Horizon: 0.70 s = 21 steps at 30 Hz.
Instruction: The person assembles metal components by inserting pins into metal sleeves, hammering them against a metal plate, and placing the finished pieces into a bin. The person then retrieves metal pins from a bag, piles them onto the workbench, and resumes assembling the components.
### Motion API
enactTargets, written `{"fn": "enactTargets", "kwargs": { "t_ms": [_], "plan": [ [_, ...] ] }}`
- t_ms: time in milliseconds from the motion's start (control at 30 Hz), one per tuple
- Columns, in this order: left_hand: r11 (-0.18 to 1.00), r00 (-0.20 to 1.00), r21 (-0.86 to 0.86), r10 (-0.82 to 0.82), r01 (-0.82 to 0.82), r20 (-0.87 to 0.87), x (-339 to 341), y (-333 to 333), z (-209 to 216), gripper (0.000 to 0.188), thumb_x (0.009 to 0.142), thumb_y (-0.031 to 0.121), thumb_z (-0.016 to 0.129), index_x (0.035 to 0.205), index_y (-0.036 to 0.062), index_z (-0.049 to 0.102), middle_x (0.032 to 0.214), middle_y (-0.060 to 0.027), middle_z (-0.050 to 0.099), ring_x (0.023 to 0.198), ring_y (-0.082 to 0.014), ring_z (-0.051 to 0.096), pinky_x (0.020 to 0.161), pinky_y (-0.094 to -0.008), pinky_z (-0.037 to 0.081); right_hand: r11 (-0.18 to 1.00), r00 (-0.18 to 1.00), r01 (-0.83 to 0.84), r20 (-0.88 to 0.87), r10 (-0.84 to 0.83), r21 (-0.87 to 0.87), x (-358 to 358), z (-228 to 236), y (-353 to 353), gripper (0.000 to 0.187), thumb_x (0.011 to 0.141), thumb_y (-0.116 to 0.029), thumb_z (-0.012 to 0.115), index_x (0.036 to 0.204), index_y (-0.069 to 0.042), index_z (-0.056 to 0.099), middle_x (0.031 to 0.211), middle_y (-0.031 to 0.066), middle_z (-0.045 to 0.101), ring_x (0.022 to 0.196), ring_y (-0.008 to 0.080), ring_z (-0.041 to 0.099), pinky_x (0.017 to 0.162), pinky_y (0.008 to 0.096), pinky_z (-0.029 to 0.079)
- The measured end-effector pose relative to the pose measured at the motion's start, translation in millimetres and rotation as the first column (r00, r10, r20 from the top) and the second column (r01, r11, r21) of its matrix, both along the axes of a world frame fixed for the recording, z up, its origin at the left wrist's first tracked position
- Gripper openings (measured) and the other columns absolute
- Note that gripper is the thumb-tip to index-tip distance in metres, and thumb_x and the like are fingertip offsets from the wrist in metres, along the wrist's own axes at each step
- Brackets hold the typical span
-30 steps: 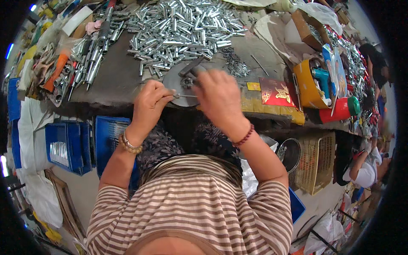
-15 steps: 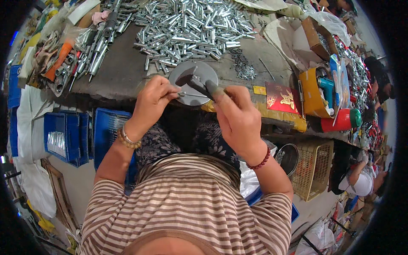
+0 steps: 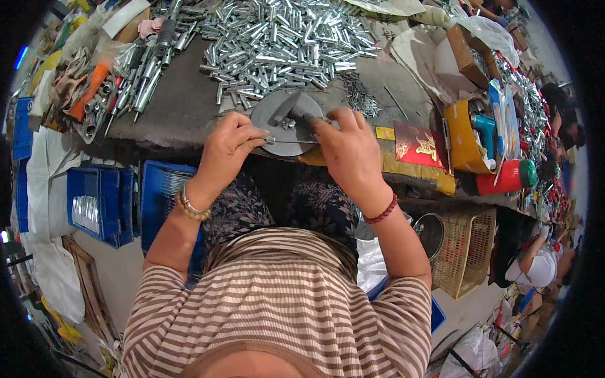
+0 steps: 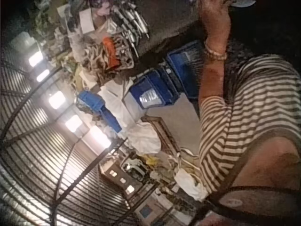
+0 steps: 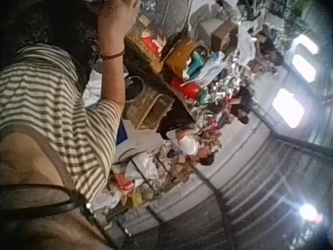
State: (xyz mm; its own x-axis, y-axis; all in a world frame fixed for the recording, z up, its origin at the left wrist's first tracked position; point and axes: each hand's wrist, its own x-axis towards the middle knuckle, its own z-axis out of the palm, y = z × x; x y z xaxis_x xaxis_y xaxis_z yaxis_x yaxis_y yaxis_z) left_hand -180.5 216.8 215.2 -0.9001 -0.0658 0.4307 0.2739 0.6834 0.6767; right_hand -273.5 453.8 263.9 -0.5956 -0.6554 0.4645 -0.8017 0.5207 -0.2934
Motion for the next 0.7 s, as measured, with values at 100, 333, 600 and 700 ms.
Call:
{"fn": "enactTargets", "kwargs": {
  "t_ms": [100, 333, 600, 700],
  "plan": [
    [1.0, 1.0, -0.015, 0.018, -0.018, -0.005, 3, 0, -1, 0.018, 0.083, 0.004, 0.076, 0.101, 0.0058, 0.076, 0.09, -0.0065, 0.056, 0.081, -0.022, 0.06, 0.071, -0.0334, 0.049, 0.996, 0.992, -0.018, -0.12, 0.028, 0.083, 19, 0, -9, 0.018, 0.082, -0.008, 0.07, 0.099, -0.009, 0.064, 0.094, 0.0098, 0.062, 0.081, 0.0305, 0.064, 0.066, 0.0418, 0.051],
    [0.97, 0.972, 0.151, 0.208, -0.191, -0.106, 22, 30, -9, 0.029, 0.088, 0.003, 0.074, 0.116, 0.0073, 0.072, 0.095, -0.0046, 0.065, 0.074, -0.0144, 0.059, 0.065, -0.0292, 0.049, 0.998, 0.872, -0.007, 0.49, -0.026, 0.064, 56, -11, -5, 0.027, 0.084, -0.013, 0.073, 0.102, -0.004, 0.056, 0.081, 0.0172, 0.067, 0.074, 0.0396, 0.065, 0.062, 0.0474, 0.05],
    [0.408, 0.938, 0.863, -0.045, -0.297, 0.344, 41, 51, -1, 0.049, 0.104, 0.012, 0.056, 0.15, 0.0065, 0.04, 0.094, -0.0068, 0.071, 0.062, -0.0027, 0.052, 0.05, -0.0171, 0.039, 0.987, 0.38, 0.064, 0.918, 0.115, -0.15, 72, -18, -16, 0.024, 0.091, -0.008, 0.069, 0.108, 0.0, 0.055, 0.075, 0.0118, 0.063, 0.062, 0.0186, 0.057, 0.058, 0.0344, 0.046],
    [0.392, 0.949, 0.873, 0.001, -0.289, 0.314, 48, 48, -3, 0.05, 0.101, 0.009, 0.061, 0.146, 0.0057, 0.041, 0.095, -0.0076, 0.071, 0.061, -0.0034, 0.051, 0.05, -0.0176, 0.038, 0.984, 0.473, 0.009, 0.868, 0.152, -0.177, 82, -17, -27, 0.023, 0.091, -0.008, 0.069, 0.109, 0.0, 0.056, 0.075, 0.0119, 0.063, 0.064, 0.0185, 0.058, 0.059, 0.0333, 0.046]
  ]
}}
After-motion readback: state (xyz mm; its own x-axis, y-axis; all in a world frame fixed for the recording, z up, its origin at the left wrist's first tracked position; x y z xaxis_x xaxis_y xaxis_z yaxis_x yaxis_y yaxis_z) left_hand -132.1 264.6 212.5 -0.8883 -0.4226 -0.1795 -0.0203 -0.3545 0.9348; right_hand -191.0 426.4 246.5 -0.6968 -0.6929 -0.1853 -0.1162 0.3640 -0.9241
